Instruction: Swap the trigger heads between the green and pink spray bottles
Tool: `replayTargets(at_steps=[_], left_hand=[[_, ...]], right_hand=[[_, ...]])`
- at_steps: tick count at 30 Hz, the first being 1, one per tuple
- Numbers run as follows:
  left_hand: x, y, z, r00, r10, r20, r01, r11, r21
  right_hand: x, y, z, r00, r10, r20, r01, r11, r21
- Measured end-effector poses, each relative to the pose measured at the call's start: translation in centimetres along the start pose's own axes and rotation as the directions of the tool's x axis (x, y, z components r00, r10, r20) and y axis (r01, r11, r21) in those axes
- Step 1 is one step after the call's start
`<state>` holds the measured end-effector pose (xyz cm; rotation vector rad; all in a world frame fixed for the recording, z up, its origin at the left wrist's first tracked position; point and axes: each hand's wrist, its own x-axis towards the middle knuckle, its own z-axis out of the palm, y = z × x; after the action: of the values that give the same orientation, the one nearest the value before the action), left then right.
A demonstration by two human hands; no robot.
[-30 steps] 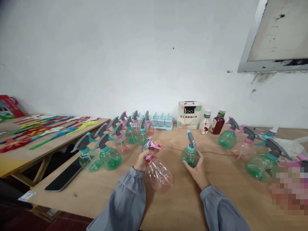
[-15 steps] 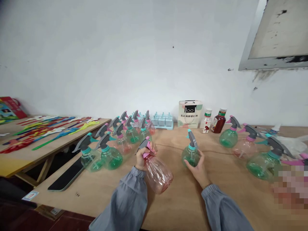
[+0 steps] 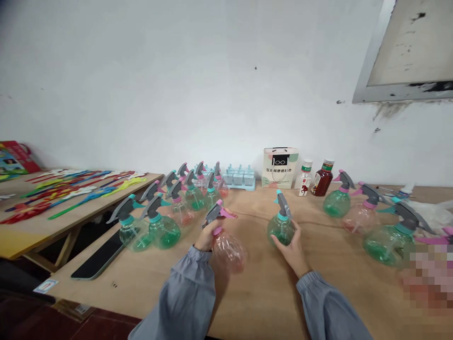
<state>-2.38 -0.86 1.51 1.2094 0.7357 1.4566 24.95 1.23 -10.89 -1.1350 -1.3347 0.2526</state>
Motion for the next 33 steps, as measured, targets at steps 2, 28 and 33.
replayTargets(at_steps=[2, 28, 33], left_hand=[[0.3, 0.9, -1.0, 0.983, 0.182, -0.030, -0.174, 0.970, 0.170], [4.5, -6.2, -9.6, 0.618, 0.704, -0.349, 0.005, 0.440, 0.898], [5.1, -6.4, -9.8, 0.628, 0.701, -0.338, -0.053, 0.472, 0.880]], right_hand=[[0.0, -0.2, -0.1, 1.000, 0.006, 0.010, -0.006, 1.000, 0.000], [0.1, 0.1, 0.0, 1.000, 0.008, 0.008, -0.008, 1.000, 0.003], [0.1, 0.1, 0.0, 1.000, -0.022, -0.015, 0.022, 1.000, -0.010]])
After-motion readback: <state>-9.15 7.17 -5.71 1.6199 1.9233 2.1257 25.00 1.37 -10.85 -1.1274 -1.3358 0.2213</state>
